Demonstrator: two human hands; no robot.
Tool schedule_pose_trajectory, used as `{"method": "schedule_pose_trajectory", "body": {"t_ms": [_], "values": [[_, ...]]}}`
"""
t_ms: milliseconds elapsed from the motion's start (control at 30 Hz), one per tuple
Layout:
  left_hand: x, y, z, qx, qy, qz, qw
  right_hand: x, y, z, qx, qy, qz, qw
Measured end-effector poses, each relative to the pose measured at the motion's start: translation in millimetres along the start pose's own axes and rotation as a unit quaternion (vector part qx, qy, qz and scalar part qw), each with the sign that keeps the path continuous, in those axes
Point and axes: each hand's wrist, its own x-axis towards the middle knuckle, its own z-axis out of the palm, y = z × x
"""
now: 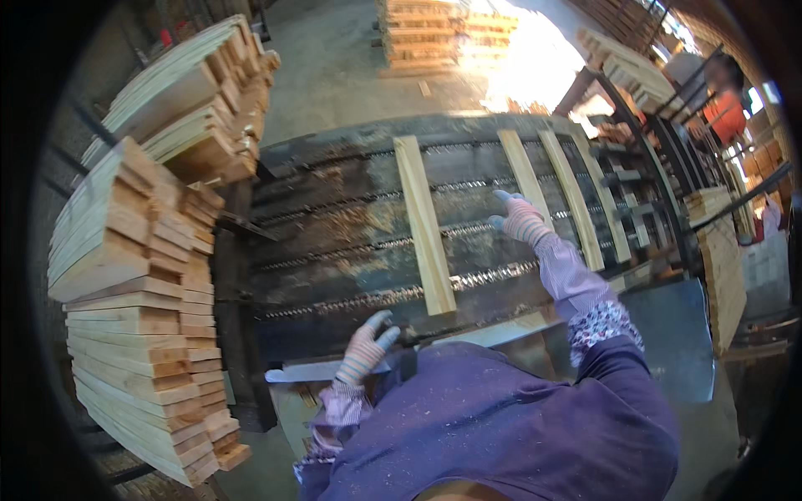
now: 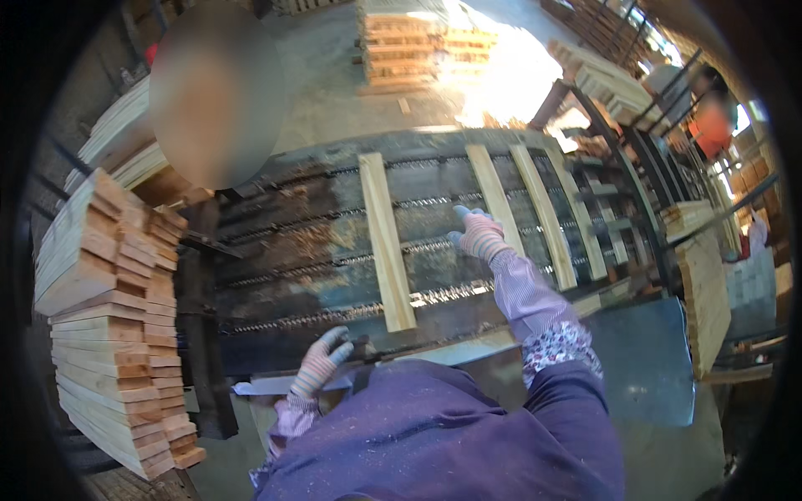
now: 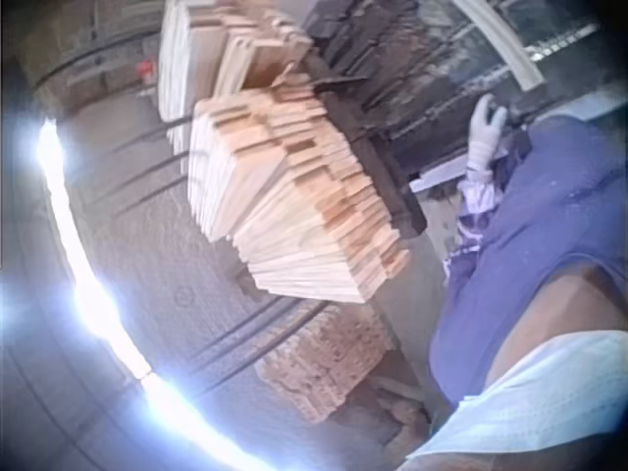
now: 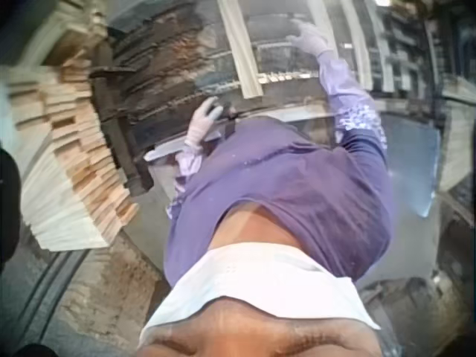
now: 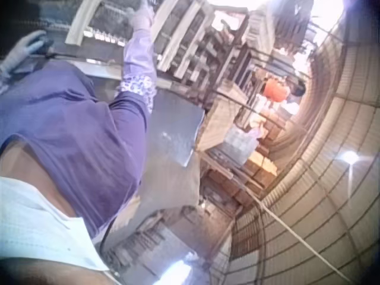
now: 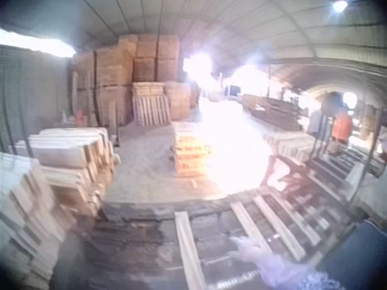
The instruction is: The person repeatedly picks up wooden planks from a conveyor belt and stacks them onto a nearby pile. The person handles the planks by hand, placing them one at a time or in small groups onto the growing stack.
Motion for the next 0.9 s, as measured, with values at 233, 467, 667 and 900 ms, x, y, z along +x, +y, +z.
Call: {"method": "schedule_pose_trajectory", "body": {"t_ms": [233, 467, 667, 900], "values": [[58, 15, 50, 0.345, 0.106, 0.046, 0.931, -105, 57, 112, 0.284, 0.144, 0.097, 0.943], [74, 21, 109, 0.497, 0.139, -0.002, 0.857, -113, 87, 59, 0.233, 0.182, 0.119, 0.948], [73, -2, 60, 0.344, 0.223, 0.028, 0.912, -102, 70, 49, 0.044, 0.024, 0.193, 0.980], [50, 70, 47, -0.436, -0.041, -0.031, 0.899, -93, 26, 67, -0.022, -0.018, 0.154, 0.988]]}}
